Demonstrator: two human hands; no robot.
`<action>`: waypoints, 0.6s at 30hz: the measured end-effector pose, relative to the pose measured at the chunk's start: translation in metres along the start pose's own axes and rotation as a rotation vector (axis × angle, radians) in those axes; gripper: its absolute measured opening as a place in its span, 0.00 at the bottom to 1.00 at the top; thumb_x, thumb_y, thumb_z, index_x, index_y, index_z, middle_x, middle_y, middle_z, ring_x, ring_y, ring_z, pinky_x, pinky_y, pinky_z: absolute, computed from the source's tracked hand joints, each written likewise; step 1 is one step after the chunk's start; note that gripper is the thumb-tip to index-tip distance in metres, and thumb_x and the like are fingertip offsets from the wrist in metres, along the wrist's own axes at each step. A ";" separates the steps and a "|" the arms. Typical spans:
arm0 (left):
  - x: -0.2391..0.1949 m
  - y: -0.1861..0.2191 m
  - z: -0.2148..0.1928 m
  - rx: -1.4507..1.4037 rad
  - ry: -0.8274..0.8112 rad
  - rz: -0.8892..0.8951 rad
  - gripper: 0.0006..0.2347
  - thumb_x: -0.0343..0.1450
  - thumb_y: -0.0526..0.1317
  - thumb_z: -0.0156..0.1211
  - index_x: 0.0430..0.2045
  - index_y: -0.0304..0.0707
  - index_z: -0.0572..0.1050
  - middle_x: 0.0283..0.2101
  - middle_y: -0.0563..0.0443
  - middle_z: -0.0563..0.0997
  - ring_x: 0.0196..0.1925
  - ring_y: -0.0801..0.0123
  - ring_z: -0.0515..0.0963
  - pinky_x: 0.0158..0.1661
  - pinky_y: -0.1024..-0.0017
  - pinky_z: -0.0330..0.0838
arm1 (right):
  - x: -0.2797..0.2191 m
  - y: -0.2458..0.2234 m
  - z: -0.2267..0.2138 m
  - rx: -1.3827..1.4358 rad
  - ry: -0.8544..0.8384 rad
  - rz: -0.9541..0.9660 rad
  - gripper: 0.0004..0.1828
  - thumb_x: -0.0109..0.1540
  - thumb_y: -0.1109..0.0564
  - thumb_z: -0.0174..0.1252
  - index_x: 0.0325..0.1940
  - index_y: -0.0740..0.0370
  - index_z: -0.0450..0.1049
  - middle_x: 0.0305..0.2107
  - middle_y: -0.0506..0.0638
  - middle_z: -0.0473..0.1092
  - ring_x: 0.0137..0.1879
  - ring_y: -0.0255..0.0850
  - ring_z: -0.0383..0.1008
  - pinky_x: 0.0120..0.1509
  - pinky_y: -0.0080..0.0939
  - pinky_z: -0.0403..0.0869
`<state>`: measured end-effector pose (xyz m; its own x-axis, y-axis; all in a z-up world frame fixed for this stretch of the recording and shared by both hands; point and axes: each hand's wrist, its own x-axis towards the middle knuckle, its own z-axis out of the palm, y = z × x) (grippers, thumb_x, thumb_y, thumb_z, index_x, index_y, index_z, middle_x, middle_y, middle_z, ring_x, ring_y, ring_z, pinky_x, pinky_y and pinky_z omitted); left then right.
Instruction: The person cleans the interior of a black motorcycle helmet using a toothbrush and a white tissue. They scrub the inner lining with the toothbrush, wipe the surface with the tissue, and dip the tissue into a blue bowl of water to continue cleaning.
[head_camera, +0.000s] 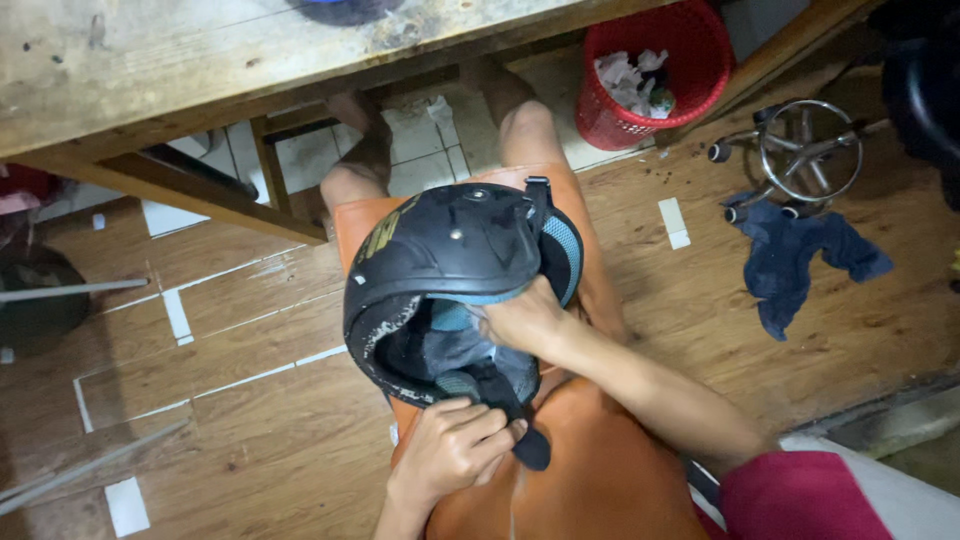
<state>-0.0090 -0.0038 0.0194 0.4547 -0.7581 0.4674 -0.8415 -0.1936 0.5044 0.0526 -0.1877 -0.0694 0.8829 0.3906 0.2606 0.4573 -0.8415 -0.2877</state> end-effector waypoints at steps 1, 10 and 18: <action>0.000 0.000 -0.001 -0.026 0.017 -0.010 0.07 0.71 0.32 0.52 0.21 0.39 0.68 0.20 0.55 0.64 0.16 0.67 0.63 0.19 0.71 0.53 | 0.003 -0.007 -0.031 -0.044 -0.273 0.028 0.09 0.49 0.48 0.59 0.28 0.48 0.67 0.20 0.50 0.67 0.27 0.52 0.70 0.26 0.54 0.68; 0.011 0.001 -0.003 0.003 0.036 0.027 0.13 0.72 0.33 0.52 0.15 0.42 0.61 0.19 0.56 0.61 0.16 0.68 0.60 0.20 0.71 0.53 | -0.017 -0.001 -0.028 -0.115 -0.275 0.172 0.13 0.48 0.45 0.60 0.36 0.40 0.75 0.23 0.51 0.71 0.28 0.53 0.73 0.20 0.53 0.70; -0.008 0.020 -0.008 0.199 0.031 -0.137 0.07 0.70 0.34 0.54 0.20 0.45 0.71 0.19 0.59 0.63 0.18 0.71 0.64 0.20 0.71 0.53 | -0.006 -0.008 -0.124 0.023 -0.837 0.302 0.25 0.52 0.37 0.54 0.54 0.35 0.71 0.35 0.49 0.66 0.41 0.57 0.72 0.41 0.61 0.70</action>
<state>-0.0275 0.0030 0.0314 0.5745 -0.6975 0.4282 -0.8109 -0.4141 0.4134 0.0308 -0.2295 0.0456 0.7506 0.3059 -0.5856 0.1867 -0.9485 -0.2561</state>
